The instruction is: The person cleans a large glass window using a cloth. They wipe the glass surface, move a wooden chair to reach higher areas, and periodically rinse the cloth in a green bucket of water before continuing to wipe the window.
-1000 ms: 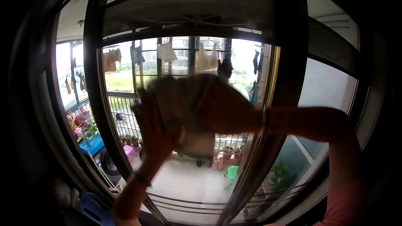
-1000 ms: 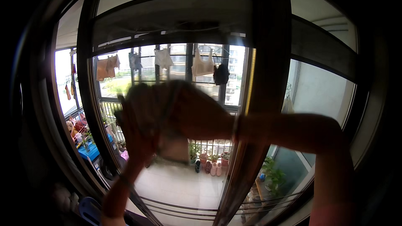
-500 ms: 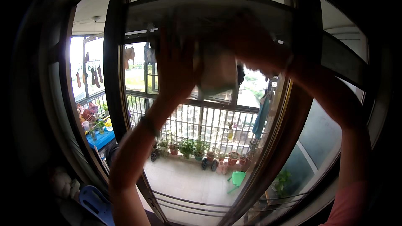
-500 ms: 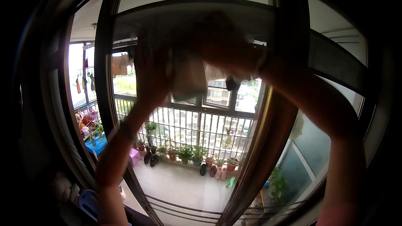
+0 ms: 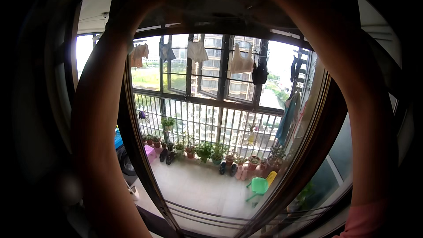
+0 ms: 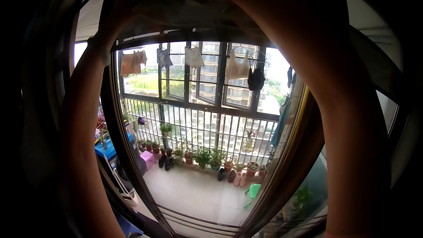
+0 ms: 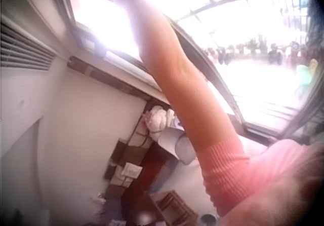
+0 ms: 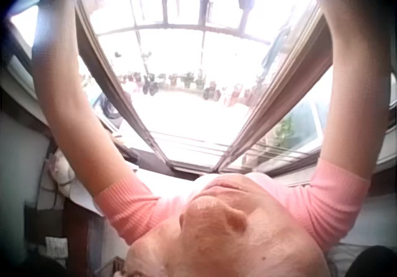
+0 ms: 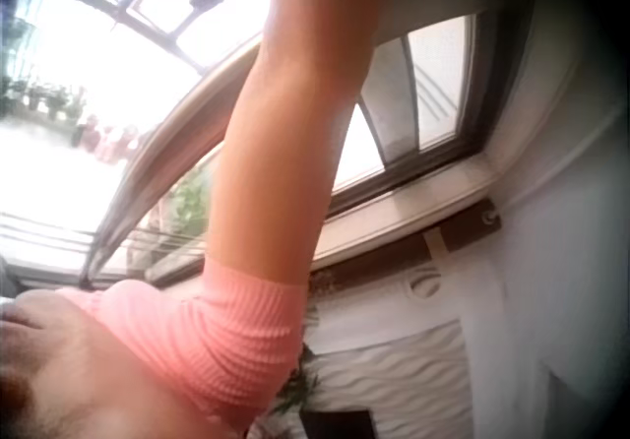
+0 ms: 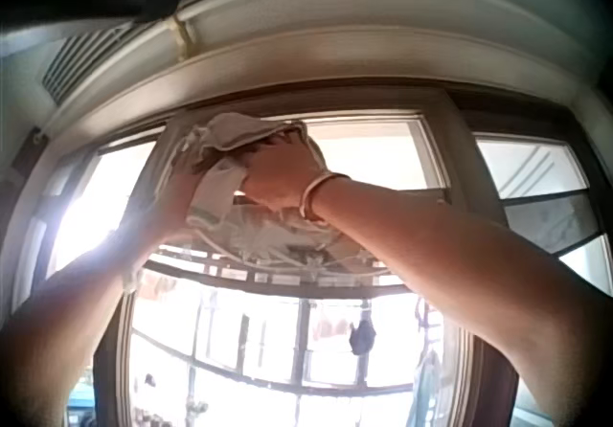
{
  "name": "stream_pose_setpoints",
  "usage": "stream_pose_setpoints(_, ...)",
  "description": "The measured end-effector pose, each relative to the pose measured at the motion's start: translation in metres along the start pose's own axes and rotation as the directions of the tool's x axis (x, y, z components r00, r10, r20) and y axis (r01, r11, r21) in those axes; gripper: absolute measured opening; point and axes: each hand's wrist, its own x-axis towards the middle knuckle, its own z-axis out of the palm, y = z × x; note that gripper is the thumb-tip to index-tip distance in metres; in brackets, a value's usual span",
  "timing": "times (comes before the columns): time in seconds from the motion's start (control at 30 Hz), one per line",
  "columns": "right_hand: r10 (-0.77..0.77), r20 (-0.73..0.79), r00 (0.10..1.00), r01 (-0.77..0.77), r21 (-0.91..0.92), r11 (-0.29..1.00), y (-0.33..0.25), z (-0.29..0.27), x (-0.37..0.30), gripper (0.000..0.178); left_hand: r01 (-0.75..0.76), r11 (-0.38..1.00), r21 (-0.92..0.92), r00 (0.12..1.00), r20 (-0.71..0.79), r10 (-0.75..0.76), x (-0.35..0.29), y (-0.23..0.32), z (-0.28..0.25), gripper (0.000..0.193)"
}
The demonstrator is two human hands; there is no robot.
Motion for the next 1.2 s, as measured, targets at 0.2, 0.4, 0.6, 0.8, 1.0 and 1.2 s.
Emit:
stream_pose_setpoints(0.2, -0.251, -0.099, 0.963, 0.259, 0.08, 0.963, -0.071, -0.022, -0.076, 0.028, 0.162, 0.976, -0.142, 0.976, 0.168, -0.138, -0.136, 0.054, -0.05, 0.044)
stream_pose_setpoints(0.4, -0.514, 0.017, 0.858, 0.413, 0.571, 0.709, -0.147, -0.052, -0.216, 0.036, 0.479, 0.858, -0.184, 0.83, 0.413, -0.375, -0.327, 0.212, -0.138, 0.077)
stream_pose_setpoints(0.6, -0.845, 0.111, 0.523, 0.702, 0.507, 0.5, -0.176, -0.059, -0.253, 0.032, 0.554, 0.832, -0.027, 0.692, 0.571, -0.442, -0.368, 0.288, -0.192, 0.09)
stream_pose_setpoints(0.8, -0.294, 0.022, 0.956, 0.157, 0.805, 0.572, -0.125, -0.049, -0.15, 0.013, 0.497, 0.852, -0.164, 0.861, 0.217, -0.461, -0.264, 0.199, -0.125, 0.049)
stream_pose_setpoints(1.0, -0.232, 0.004, 0.973, 0.233, -0.005, 0.973, -0.03, -0.042, -0.031, 0.017, 0.149, 0.987, 0.06, 0.989, -0.009, -0.149, -0.086, 0.057, -0.054, 0.05)
stream_pose_setpoints(1.2, -0.218, -0.177, 0.96, 0.179, -0.214, 0.96, 0.002, 0.012, 0.028, 0.044, -0.198, 0.877, 0.437, 0.98, 0.105, 0.169, 0.004, -0.056, -0.025, 0.073)
